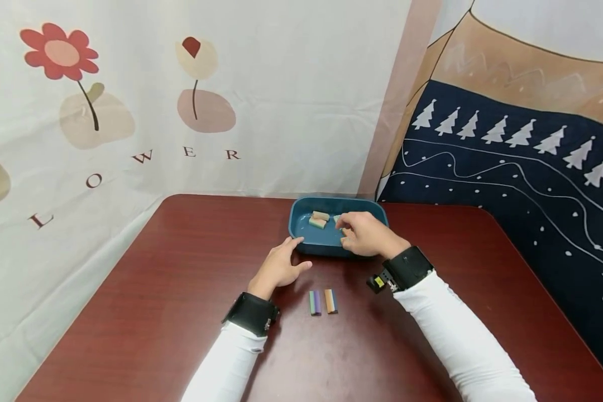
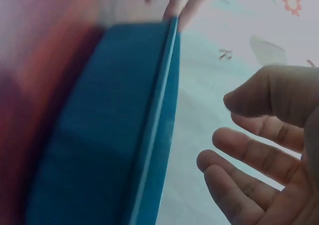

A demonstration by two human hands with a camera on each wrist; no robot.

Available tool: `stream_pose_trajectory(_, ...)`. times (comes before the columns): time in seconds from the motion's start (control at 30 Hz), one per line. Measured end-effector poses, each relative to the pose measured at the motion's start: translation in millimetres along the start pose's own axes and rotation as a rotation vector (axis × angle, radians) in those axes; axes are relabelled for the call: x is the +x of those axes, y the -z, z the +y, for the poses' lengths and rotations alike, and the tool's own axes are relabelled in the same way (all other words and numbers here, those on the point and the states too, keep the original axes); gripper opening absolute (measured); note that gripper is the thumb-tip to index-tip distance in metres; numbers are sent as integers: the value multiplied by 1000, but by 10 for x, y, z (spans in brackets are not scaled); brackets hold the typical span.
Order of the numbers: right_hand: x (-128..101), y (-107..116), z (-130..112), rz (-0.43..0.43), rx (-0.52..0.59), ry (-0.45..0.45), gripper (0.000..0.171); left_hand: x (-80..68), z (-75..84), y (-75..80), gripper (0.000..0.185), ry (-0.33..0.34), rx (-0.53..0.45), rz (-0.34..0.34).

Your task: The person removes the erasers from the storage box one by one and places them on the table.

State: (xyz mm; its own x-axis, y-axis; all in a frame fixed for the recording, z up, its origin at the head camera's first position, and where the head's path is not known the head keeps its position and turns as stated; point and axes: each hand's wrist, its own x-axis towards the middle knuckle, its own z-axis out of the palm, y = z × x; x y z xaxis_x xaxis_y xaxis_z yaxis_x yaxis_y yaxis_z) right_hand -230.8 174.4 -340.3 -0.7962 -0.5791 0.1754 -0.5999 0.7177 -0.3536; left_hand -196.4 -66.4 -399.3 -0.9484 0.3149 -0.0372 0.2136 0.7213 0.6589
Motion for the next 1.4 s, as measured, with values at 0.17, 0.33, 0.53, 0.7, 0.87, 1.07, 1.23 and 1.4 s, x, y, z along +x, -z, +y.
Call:
stream_pose_trajectory(0.17, 223, 56, 107, -68, -24, -25, 29, -31, -38, 6, 65, 11, 4, 4)
stream_pose_trajectory(0.33, 381, 68, 199, -101, -58, -103, 33, -41, -57, -26, 65, 18, -4, 4)
stream_pose_trajectory(0.53, 512, 107, 287, -30, -84, -138, 21, -29, -59, -73, 65, 13, -9, -9)
stream_pose_trajectory(0.7, 638, 153, 323, 96, -144, -172, 34, -20, -34, -60, 65, 25, -9, -9)
stream_pose_trajectory(0.87, 727, 190, 368, -64, -254, -328, 43, -2, -6, -60, 65, 26, -11, -24)
stream_pose_trajectory(1.07, 851, 120, 470, -415, -218, -161, 16, -21, -17, -59, 64, 18, -20, -23)
stream_pose_trajectory(1.23, 967, 53, 498, -463, -252, -66, 17, -25, -44, -34, 64, 17, -24, -19)
stream_pose_trajectory(1.4, 1070, 9, 505, -540, -307, -79, 23, -27, -34, -16, 65, 14, -32, -22)
